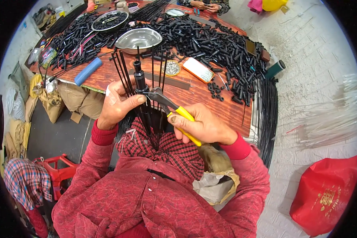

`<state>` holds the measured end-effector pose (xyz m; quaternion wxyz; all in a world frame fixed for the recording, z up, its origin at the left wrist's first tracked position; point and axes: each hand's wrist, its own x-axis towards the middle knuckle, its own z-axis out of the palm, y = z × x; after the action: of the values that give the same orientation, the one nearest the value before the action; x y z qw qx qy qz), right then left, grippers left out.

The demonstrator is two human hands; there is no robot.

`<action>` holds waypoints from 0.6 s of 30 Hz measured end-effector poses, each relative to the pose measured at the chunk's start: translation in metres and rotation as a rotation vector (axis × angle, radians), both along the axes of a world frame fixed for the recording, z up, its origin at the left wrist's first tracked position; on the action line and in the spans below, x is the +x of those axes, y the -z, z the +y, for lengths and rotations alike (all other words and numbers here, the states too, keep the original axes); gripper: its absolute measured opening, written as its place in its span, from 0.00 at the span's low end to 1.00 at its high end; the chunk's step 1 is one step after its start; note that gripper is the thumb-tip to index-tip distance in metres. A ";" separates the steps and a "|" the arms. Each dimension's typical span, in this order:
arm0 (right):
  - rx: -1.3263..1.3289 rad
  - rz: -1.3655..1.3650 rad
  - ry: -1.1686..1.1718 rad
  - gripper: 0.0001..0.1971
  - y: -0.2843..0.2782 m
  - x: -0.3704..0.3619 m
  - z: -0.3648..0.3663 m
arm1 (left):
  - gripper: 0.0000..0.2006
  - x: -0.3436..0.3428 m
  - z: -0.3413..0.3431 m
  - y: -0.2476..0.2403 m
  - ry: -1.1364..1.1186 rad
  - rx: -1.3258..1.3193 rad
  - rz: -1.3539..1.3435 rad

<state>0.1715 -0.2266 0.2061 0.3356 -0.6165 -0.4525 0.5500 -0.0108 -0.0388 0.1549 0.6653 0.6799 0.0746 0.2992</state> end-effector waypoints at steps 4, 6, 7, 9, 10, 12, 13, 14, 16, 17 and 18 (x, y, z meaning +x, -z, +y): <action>0.120 -0.028 0.004 0.20 0.036 -0.003 -0.002 | 0.19 0.002 -0.002 0.002 0.007 -0.055 -0.052; 0.283 -0.043 0.049 0.19 0.054 -0.007 0.002 | 0.19 0.001 -0.001 0.000 0.008 -0.069 -0.043; 0.283 -0.041 0.045 0.19 0.062 -0.010 0.003 | 0.19 0.000 0.001 0.002 0.005 -0.069 -0.042; 0.438 -0.033 0.096 0.16 0.076 -0.016 0.008 | 0.19 -0.001 0.003 0.007 0.031 -0.046 -0.026; 0.465 -0.032 0.109 0.15 0.081 -0.019 0.010 | 0.19 -0.001 0.003 0.007 0.028 -0.046 -0.026; 0.506 -0.025 0.143 0.15 0.090 -0.025 0.013 | 0.19 0.000 0.002 0.006 0.028 -0.042 -0.045; 0.546 -0.019 0.180 0.15 0.096 -0.028 0.015 | 0.19 0.000 0.003 0.007 0.028 -0.041 -0.041; 0.588 -0.003 0.162 0.15 0.104 -0.028 0.018 | 0.19 0.000 0.004 0.009 0.026 -0.047 -0.039; 0.631 -0.023 0.175 0.15 0.110 -0.033 0.024 | 0.18 -0.002 0.005 0.009 0.024 -0.050 -0.041; 0.672 -0.044 0.187 0.14 0.112 -0.034 0.026 | 0.19 -0.003 0.006 0.008 0.027 -0.048 -0.037; 0.669 -0.085 0.173 0.15 0.111 -0.033 0.026 | 0.19 -0.003 0.007 0.008 0.031 -0.046 -0.032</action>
<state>0.1381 -0.2003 0.0951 0.5455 -0.5308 -0.5672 0.3145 -0.0139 -0.0322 0.1473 0.6864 0.6606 0.0599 0.2980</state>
